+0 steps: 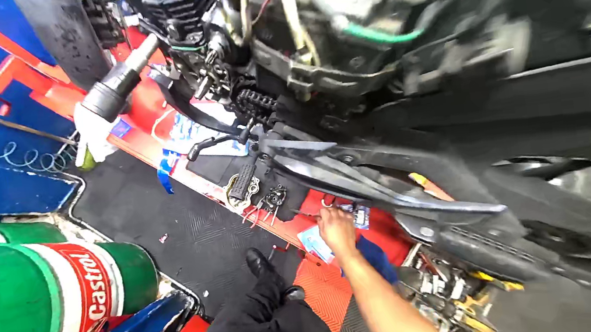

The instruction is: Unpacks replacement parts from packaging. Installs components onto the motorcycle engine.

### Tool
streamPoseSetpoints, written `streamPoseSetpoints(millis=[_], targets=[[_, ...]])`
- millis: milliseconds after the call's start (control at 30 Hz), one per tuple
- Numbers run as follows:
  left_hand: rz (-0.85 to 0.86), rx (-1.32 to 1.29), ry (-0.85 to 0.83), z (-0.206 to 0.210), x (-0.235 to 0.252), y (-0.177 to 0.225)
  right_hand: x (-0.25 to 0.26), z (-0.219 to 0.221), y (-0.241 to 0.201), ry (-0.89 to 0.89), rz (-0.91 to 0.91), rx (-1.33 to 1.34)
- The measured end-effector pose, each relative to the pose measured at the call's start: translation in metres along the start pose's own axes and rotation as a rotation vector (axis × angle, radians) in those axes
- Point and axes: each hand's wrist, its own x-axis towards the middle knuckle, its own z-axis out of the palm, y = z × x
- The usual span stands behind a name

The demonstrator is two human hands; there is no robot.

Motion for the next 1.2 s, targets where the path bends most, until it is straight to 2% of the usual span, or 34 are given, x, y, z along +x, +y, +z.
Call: streamPoseSetpoints(millis=[100,133,233,300,400,467,600,667,700,767,800,833,900,1000,1200], targets=[[0.335,0.169,0.093,-0.004,0.039,0.076,-0.060,-0.038,-0.008,0.053,-0.037,0.110],[0.406,0.196,0.136,-0.005,0.047,0.105,-0.080,-0.054,-0.016,-0.004,-0.006,0.202],[0.473,0.070,0.093,-0.013,0.052,0.189,-0.129,-0.119,-0.046,-0.282,0.066,0.576],[0.476,-0.177,-0.049,-0.015,0.048,0.224,-0.158,-0.159,-0.068,-0.310,0.018,0.739],[0.467,-0.687,-0.418,-0.024,0.035,0.247,-0.189,-0.208,-0.084,-0.169,0.113,0.939],[0.477,-0.821,-0.520,-0.032,0.027,0.250,-0.207,-0.230,-0.076,-0.111,0.204,1.150],[0.532,-0.916,-0.598,-0.050,0.029,0.255,-0.246,-0.257,-0.068,-0.240,0.310,1.645],[0.600,-0.813,-0.488,-0.055,0.035,0.263,-0.263,-0.264,-0.089,-0.240,0.313,1.882],[0.681,-0.641,-0.345,-0.056,0.038,0.266,-0.269,-0.265,-0.104,-0.180,0.328,1.922],[0.947,-0.149,-0.019,-0.063,0.043,0.266,-0.275,-0.267,-0.141,0.018,0.418,1.884],[1.134,0.051,0.115,-0.067,0.042,0.265,-0.274,-0.267,-0.159,0.110,0.457,1.857],[1.318,0.185,0.193,-0.071,0.039,0.263,-0.273,-0.268,-0.176,0.190,0.488,1.850],[1.550,0.309,0.198,-0.075,0.026,0.257,-0.268,-0.267,-0.207,0.296,0.520,1.852],[1.609,0.235,0.184,-0.081,0.014,0.244,-0.266,-0.269,-0.240,0.360,0.476,1.670],[1.531,-0.010,0.078,-0.119,-0.001,0.213,-0.265,-0.282,-0.276,0.329,0.207,1.068]])
